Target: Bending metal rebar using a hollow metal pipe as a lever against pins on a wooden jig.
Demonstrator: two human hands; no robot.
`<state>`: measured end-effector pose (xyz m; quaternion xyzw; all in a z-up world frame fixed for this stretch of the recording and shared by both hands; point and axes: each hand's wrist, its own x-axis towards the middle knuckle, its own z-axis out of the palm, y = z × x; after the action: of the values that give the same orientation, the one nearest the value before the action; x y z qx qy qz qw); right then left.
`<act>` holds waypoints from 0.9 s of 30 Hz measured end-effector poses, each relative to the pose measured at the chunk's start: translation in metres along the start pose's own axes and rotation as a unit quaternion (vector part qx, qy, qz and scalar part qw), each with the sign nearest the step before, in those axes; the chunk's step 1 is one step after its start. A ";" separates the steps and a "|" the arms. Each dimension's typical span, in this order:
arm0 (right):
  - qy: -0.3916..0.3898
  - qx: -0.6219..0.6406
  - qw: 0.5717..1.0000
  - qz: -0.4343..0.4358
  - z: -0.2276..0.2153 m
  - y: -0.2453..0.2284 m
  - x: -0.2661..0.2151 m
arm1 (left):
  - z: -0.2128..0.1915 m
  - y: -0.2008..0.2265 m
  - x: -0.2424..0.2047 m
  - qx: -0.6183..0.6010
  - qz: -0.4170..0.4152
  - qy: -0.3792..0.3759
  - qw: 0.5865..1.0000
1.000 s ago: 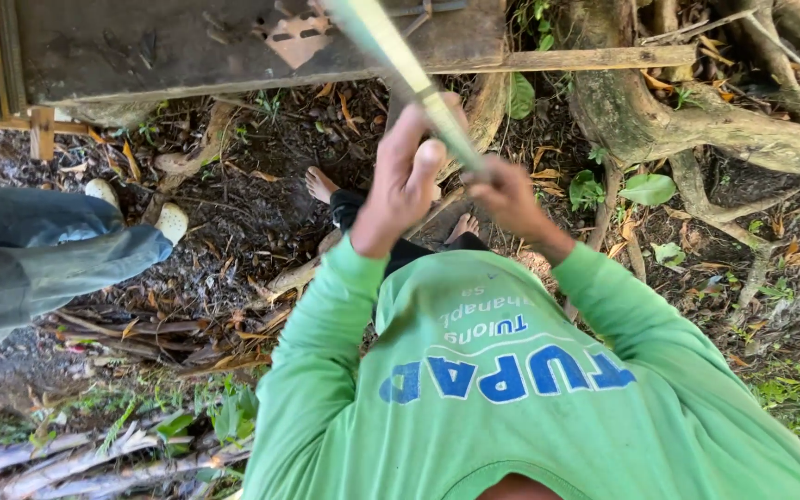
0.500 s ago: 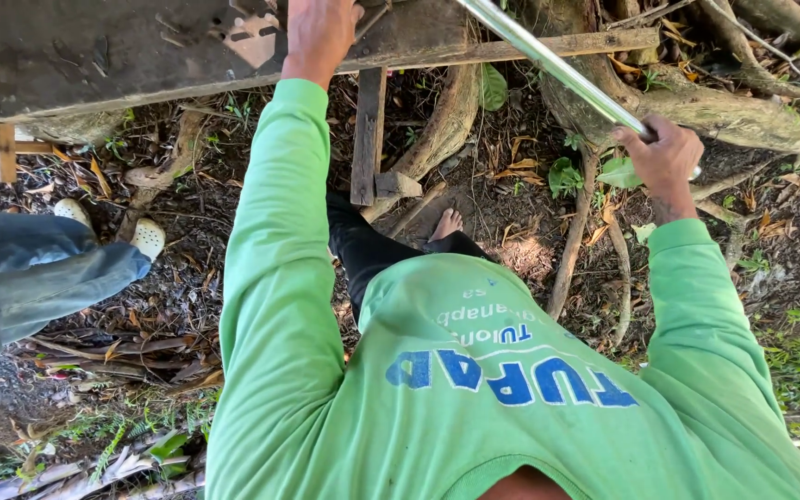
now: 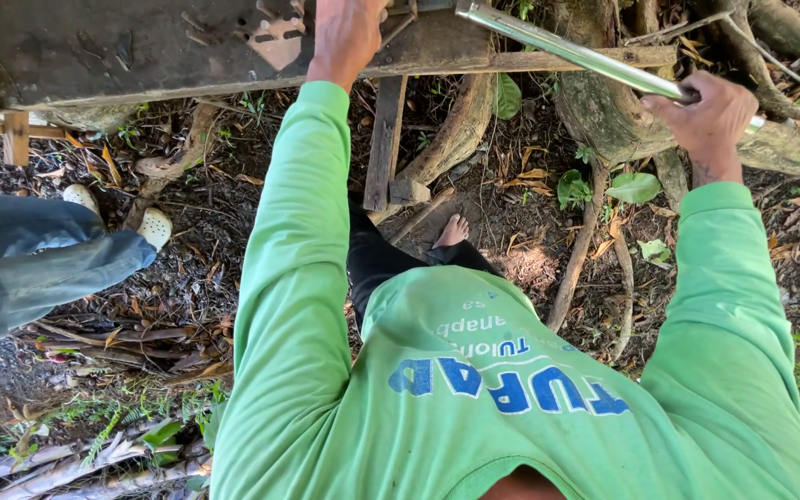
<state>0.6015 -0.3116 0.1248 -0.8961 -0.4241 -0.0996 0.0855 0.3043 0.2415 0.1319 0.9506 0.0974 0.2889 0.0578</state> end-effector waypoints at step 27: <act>-0.112 0.155 0.974 -0.120 0.052 0.094 0.162 | -0.039 0.010 0.016 -0.106 -0.016 0.005 0.994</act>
<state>0.7808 -0.2381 0.1087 -0.8200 -0.5457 0.0585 0.1624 0.2974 0.2372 0.1748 0.9361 0.0819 0.3013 0.1623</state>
